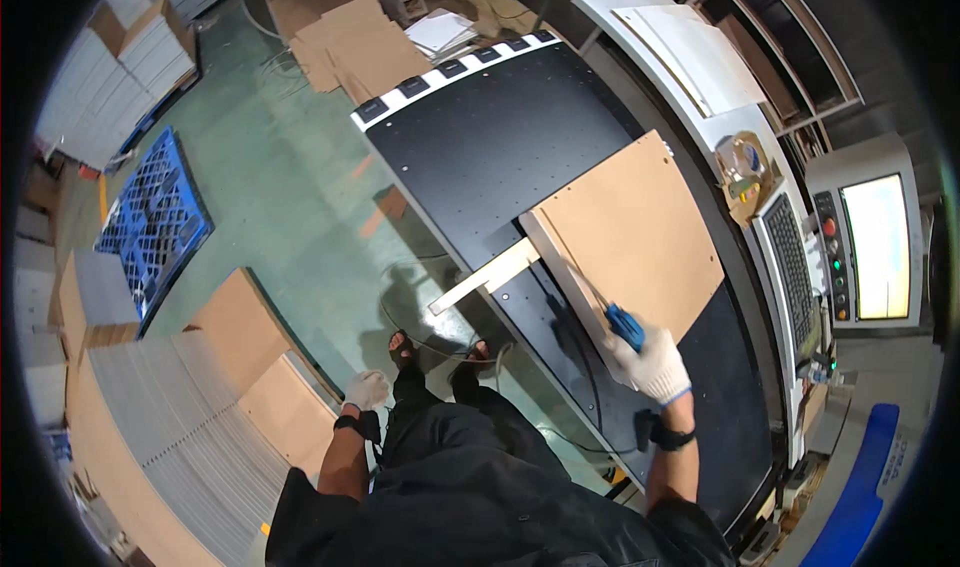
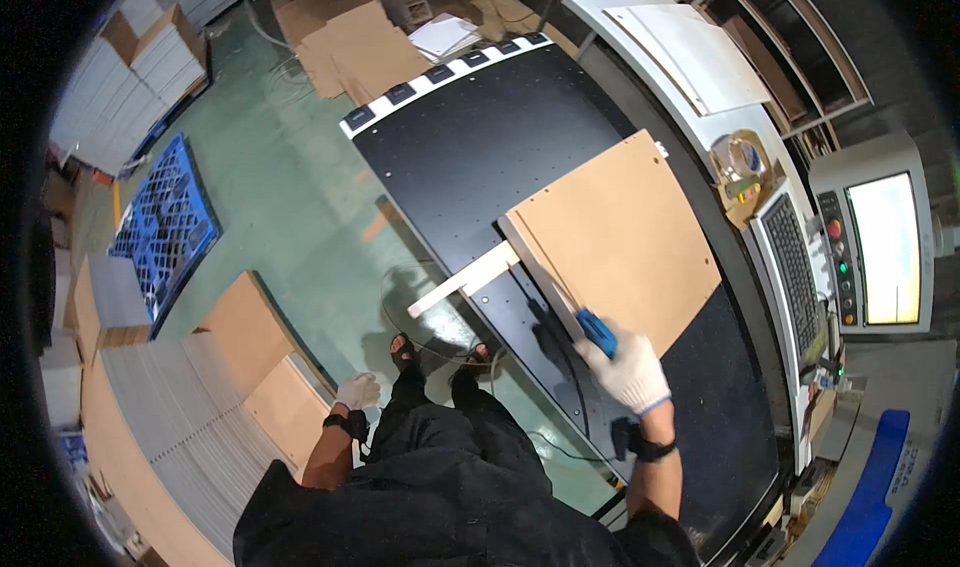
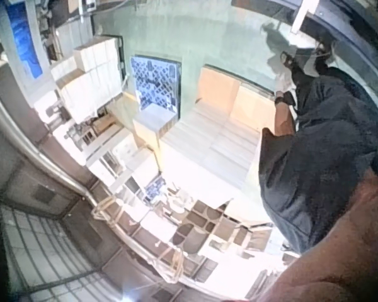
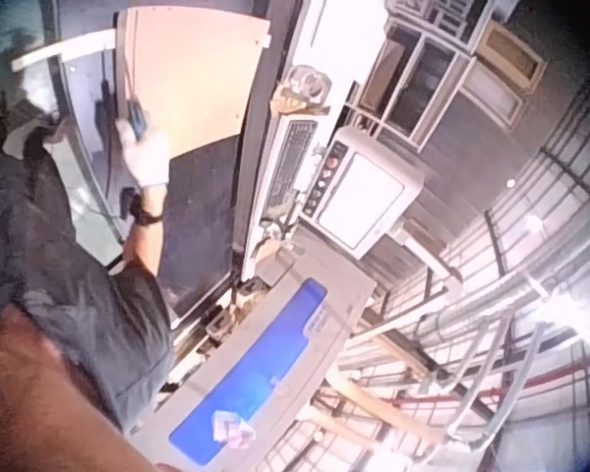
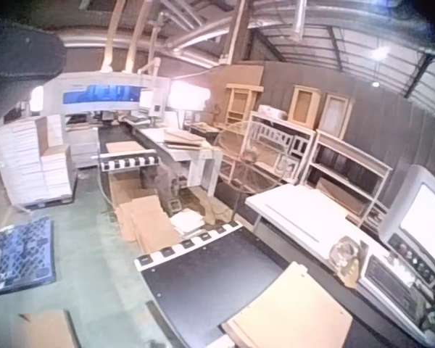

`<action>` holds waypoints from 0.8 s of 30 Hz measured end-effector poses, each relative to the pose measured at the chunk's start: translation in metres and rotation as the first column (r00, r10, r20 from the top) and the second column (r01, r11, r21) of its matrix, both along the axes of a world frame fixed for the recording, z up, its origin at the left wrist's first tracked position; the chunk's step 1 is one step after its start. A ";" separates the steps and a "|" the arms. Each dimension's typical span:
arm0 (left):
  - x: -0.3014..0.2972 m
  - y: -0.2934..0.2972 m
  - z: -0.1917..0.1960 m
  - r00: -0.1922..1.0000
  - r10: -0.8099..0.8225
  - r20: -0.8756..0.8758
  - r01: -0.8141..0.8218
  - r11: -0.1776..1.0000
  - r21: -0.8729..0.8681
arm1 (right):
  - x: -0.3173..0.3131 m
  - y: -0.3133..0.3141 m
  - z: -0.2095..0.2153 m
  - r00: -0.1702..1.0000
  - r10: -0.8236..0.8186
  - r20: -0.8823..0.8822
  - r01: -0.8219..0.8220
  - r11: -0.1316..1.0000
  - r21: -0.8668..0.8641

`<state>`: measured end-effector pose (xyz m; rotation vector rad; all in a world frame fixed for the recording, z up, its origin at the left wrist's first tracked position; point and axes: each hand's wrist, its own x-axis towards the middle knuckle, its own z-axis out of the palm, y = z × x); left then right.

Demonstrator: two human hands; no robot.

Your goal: Picking up wood panels from a stack, placing them on a machine bed, and using a tool to process them.

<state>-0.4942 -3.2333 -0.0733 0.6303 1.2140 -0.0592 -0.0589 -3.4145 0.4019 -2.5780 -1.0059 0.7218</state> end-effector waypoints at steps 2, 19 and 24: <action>-0.044 -0.014 0.029 0.984 0.179 -0.021 -0.180 0.983 -0.035 | -0.016 0.048 -0.012 0.998 0.051 -0.029 -0.047 0.991 0.123; -0.236 -0.145 0.014 0.489 0.857 -0.160 -0.868 0.462 -0.181 | -0.106 0.163 -0.161 0.845 0.113 0.523 -0.289 0.919 0.268; -0.241 -0.065 0.026 0.562 0.827 -0.027 -0.800 0.535 -0.271 | -0.137 0.138 -0.150 0.932 0.353 0.079 -0.297 0.871 -0.390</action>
